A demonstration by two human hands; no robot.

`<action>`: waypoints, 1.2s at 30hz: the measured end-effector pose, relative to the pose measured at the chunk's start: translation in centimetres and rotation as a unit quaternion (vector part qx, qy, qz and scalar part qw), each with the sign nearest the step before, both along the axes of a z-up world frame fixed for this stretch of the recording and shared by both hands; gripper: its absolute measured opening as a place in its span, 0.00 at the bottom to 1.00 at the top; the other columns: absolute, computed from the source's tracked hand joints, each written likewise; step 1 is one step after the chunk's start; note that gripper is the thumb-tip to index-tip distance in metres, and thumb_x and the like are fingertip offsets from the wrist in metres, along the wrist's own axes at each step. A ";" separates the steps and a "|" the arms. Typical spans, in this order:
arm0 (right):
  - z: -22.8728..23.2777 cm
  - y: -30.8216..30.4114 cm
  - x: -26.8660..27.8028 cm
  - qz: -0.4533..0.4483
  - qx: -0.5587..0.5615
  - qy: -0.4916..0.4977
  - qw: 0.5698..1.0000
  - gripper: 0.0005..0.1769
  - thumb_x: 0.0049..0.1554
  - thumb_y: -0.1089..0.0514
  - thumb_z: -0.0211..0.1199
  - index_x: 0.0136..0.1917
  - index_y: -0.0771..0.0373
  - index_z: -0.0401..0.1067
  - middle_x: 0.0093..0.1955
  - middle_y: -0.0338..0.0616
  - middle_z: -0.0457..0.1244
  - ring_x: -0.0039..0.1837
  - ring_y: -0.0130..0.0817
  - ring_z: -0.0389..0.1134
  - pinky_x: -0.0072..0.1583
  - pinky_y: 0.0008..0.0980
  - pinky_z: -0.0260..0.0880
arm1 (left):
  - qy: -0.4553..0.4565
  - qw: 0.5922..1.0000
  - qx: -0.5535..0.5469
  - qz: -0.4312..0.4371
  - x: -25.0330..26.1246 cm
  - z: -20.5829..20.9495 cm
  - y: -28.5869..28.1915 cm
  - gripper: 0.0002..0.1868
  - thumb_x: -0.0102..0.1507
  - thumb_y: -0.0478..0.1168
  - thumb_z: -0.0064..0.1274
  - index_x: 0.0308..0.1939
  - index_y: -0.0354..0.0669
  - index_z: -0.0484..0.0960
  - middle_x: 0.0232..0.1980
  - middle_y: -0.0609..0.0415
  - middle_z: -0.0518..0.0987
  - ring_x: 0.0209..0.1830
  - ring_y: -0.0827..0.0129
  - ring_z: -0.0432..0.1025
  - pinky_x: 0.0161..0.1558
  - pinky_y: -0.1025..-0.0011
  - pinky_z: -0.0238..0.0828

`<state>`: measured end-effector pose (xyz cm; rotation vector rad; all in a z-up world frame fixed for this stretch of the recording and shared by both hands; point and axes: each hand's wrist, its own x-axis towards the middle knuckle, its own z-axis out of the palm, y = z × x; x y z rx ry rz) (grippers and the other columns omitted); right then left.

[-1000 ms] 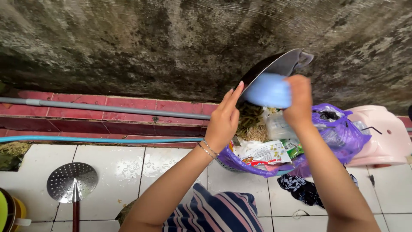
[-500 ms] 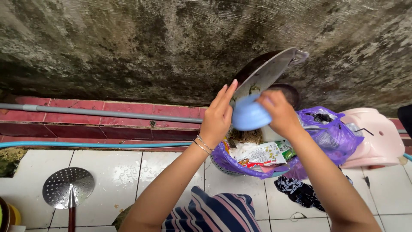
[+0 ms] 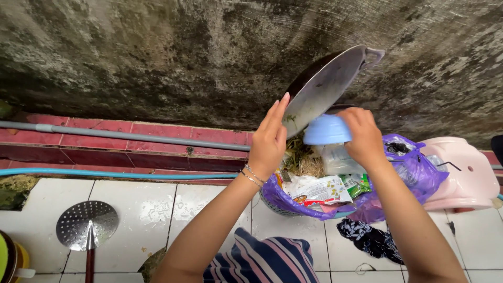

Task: Washing various pots, pans, bowls, and utensils in an outdoor washing area.

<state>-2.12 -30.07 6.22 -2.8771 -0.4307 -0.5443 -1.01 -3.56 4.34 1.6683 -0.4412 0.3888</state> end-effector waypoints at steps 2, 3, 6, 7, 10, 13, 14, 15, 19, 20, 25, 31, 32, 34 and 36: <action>0.2 -0.6 0.5 0.002 0.044 -0.069 0.997 0.31 0.41 0.76 0.60 0.59 0.64 0.70 0.60 0.52 0.62 0.64 0.55 0.63 0.62 0.45 0.67 | -0.040 0.999 0.004 0.005 0.0 0.0 0.1 0.32 0.68 0.26 0.42 0.76 0.52 0.66 0.76 0.45 0.69 0.69 0.52 0.73 0.50 0.70 0.76; 0.3 -0.9 0.7 0.005 0.087 -0.136 0.987 0.28 0.44 0.76 0.60 0.59 0.64 0.70 0.60 0.52 0.61 0.65 0.54 0.64 0.66 0.44 0.67 | -0.078 0.997 0.008 0.009 0.0 -0.1 0.0 0.32 0.68 0.25 0.42 0.76 0.52 0.66 0.76 0.46 0.71 0.74 0.50 0.69 0.51 0.71 0.75; 2.4 0.6 1.7 0.007 0.171 -0.184 0.968 0.23 0.54 0.69 0.70 0.62 0.66 0.67 0.61 0.55 0.59 0.63 0.53 0.63 0.65 0.42 0.66 | -0.085 0.996 0.003 -0.009 0.0 0.0 -0.3 0.32 0.69 0.25 0.42 0.76 0.51 0.66 0.76 0.47 0.70 0.75 0.50 0.68 0.54 0.69 0.75; 1.7 0.6 2.0 0.006 0.170 -0.183 0.968 0.23 0.54 0.69 0.70 0.62 0.66 0.67 0.61 0.55 0.59 0.63 0.53 0.63 0.65 0.42 0.66 | -0.084 0.996 0.003 -0.011 -0.3 -0.1 -0.5 0.32 0.69 0.25 0.42 0.76 0.51 0.66 0.76 0.47 0.70 0.75 0.50 0.68 0.54 0.69 0.75; 1.0 1.1 2.5 0.026 0.191 -0.176 0.965 0.18 0.60 0.70 0.66 0.62 0.63 0.69 0.63 0.50 0.61 0.65 0.48 0.65 0.67 0.40 0.68 | -0.102 0.995 0.008 -0.008 -0.2 -0.2 -0.8 0.33 0.68 0.25 0.43 0.77 0.51 0.65 0.76 0.47 0.70 0.76 0.49 0.67 0.59 0.64 0.75; 1.7 2.1 1.3 0.099 0.020 -0.073 0.992 0.30 0.42 0.70 0.66 0.60 0.63 0.71 0.62 0.52 0.62 0.64 0.54 0.64 0.64 0.44 0.67 | -0.100 0.994 0.040 0.000 0.1 -0.7 -0.2 0.34 0.67 0.25 0.42 0.76 0.52 0.66 0.76 0.46 0.70 0.75 0.47 0.66 0.55 0.63 0.75; 1.8 2.1 1.2 0.086 -0.018 -0.018 0.996 0.33 0.38 0.71 0.65 0.59 0.62 0.72 0.61 0.50 0.63 0.64 0.54 0.63 0.61 0.45 0.67 | -0.056 0.998 0.030 -0.005 0.3 -0.9 0.0 0.33 0.68 0.26 0.43 0.76 0.53 0.66 0.75 0.45 0.70 0.71 0.50 0.70 0.54 0.64 0.76; 1.9 2.2 1.1 0.072 -0.055 0.038 0.995 0.37 0.33 0.72 0.64 0.59 0.60 0.73 0.60 0.48 0.64 0.64 0.54 0.63 0.58 0.45 0.68 | -0.011 1.000 0.019 -0.010 0.4 -1.0 0.2 0.33 0.68 0.26 0.43 0.76 0.55 0.67 0.75 0.45 0.70 0.67 0.53 0.74 0.54 0.65 0.77; 1.5 1.1 2.2 0.072 0.072 -0.100 0.990 0.24 0.48 0.70 0.66 0.59 0.60 0.70 0.61 0.47 0.62 0.67 0.50 0.63 0.68 0.45 0.66 | -0.070 0.997 0.029 -0.010 0.1 -0.4 -0.1 0.34 0.67 0.24 0.42 0.76 0.51 0.66 0.75 0.45 0.71 0.74 0.48 0.68 0.53 0.64 0.76; 1.4 1.2 2.2 0.056 0.072 -0.122 0.988 0.25 0.50 0.71 0.65 0.61 0.61 0.70 0.62 0.49 0.62 0.68 0.51 0.62 0.69 0.45 0.67 | -0.062 0.998 0.019 -0.016 0.0 -0.2 -0.3 0.33 0.68 0.24 0.42 0.76 0.51 0.66 0.75 0.46 0.71 0.73 0.50 0.70 0.50 0.67 0.76; 0.7 1.3 1.4 0.100 0.013 -0.090 0.991 0.27 0.45 0.70 0.66 0.60 0.62 0.71 0.61 0.53 0.61 0.65 0.54 0.62 0.64 0.45 0.67 | -0.140 0.989 0.027 0.031 0.2 0.1 0.4 0.34 0.68 0.24 0.43 0.78 0.49 0.65 0.77 0.46 0.71 0.74 0.45 0.70 0.53 0.68 0.76; -0.1 0.4 0.8 0.031 0.041 -0.099 0.994 0.28 0.45 0.72 0.64 0.59 0.59 0.71 0.62 0.48 0.62 0.66 0.53 0.63 0.66 0.45 0.67 | -0.030 0.999 0.004 0.044 0.7 0.2 0.8 0.32 0.66 0.25 0.45 0.74 0.51 0.69 0.74 0.44 0.73 0.33 0.63 0.79 0.38 0.73 0.74; -0.2 0.6 0.7 0.011 0.056 -0.120 0.991 0.29 0.45 0.71 0.66 0.61 0.60 0.70 0.62 0.49 0.61 0.66 0.54 0.62 0.66 0.46 0.67 | -0.032 0.998 0.010 0.046 0.6 0.0 0.7 0.32 0.66 0.25 0.46 0.74 0.51 0.70 0.74 0.43 0.72 0.34 0.63 0.78 0.39 0.74 0.74; -0.7 0.5 0.4 -0.009 0.069 -0.143 0.987 0.31 0.45 0.71 0.67 0.62 0.60 0.70 0.63 0.49 0.61 0.66 0.54 0.61 0.66 0.47 0.66 | -0.034 0.998 0.015 0.048 0.5 -0.1 0.6 0.32 0.66 0.25 0.47 0.74 0.51 0.70 0.74 0.42 0.71 0.34 0.63 0.78 0.40 0.74 0.75; -1.6 0.0 0.0 0.011 -0.040 -0.050 0.998 0.31 0.41 0.73 0.67 0.59 0.56 0.73 0.63 0.46 0.63 0.66 0.52 0.63 0.60 0.44 0.69 | -0.115 0.991 -0.024 0.070 0.4 -0.2 0.8 0.33 0.68 0.25 0.43 0.77 0.50 0.66 0.76 0.46 0.71 0.55 0.59 0.81 0.46 0.75 0.76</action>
